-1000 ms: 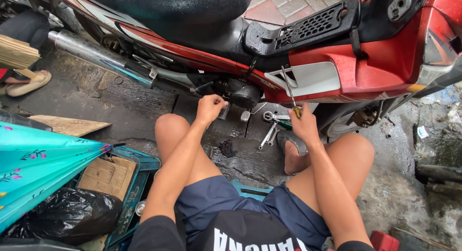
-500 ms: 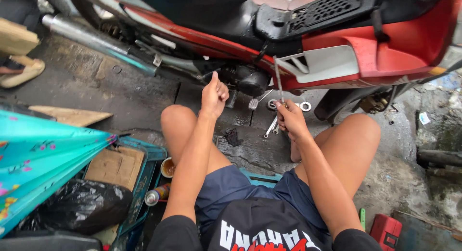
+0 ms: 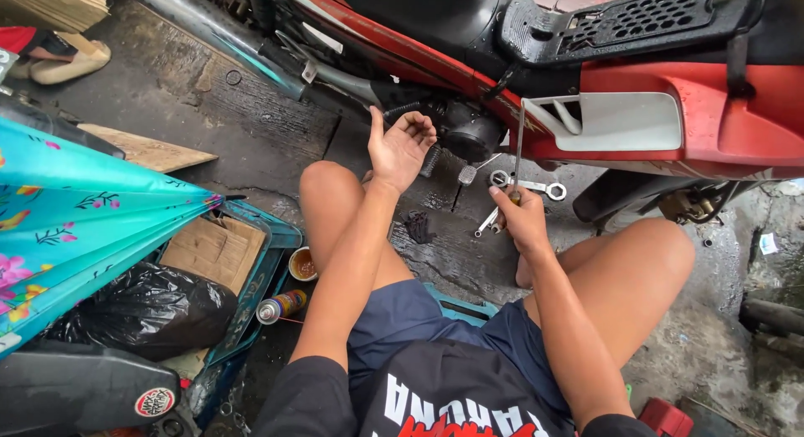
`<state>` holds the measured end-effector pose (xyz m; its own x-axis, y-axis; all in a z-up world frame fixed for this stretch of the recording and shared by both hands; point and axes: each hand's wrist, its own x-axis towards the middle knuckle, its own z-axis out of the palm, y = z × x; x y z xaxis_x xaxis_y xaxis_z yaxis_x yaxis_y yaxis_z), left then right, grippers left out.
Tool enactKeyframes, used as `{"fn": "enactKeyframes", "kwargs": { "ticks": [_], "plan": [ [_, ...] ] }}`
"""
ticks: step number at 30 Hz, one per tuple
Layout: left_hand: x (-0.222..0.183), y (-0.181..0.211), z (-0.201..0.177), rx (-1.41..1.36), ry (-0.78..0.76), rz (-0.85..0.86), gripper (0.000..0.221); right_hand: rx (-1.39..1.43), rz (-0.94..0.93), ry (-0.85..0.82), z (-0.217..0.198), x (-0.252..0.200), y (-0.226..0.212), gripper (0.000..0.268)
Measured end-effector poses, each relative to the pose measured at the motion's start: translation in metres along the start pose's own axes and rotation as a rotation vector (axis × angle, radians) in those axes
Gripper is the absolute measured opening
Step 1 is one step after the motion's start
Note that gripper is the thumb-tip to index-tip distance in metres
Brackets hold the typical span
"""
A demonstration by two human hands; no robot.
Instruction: Adjusting and tightening motorcycle components using a screwdriver and a wrench.
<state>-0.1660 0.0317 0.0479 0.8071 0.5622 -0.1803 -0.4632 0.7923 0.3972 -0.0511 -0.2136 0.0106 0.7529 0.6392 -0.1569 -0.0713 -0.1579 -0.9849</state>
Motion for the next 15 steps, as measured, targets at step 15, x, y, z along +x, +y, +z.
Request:
{"fn": "enactKeyframes", "kwargs": {
  "ticks": [15],
  "plan": [
    [-0.005, -0.002, 0.009, 0.013, -0.271, -0.014, 0.099, 0.193, 0.198, 0.103, -0.008, -0.005, -0.008, 0.042]
  ]
}}
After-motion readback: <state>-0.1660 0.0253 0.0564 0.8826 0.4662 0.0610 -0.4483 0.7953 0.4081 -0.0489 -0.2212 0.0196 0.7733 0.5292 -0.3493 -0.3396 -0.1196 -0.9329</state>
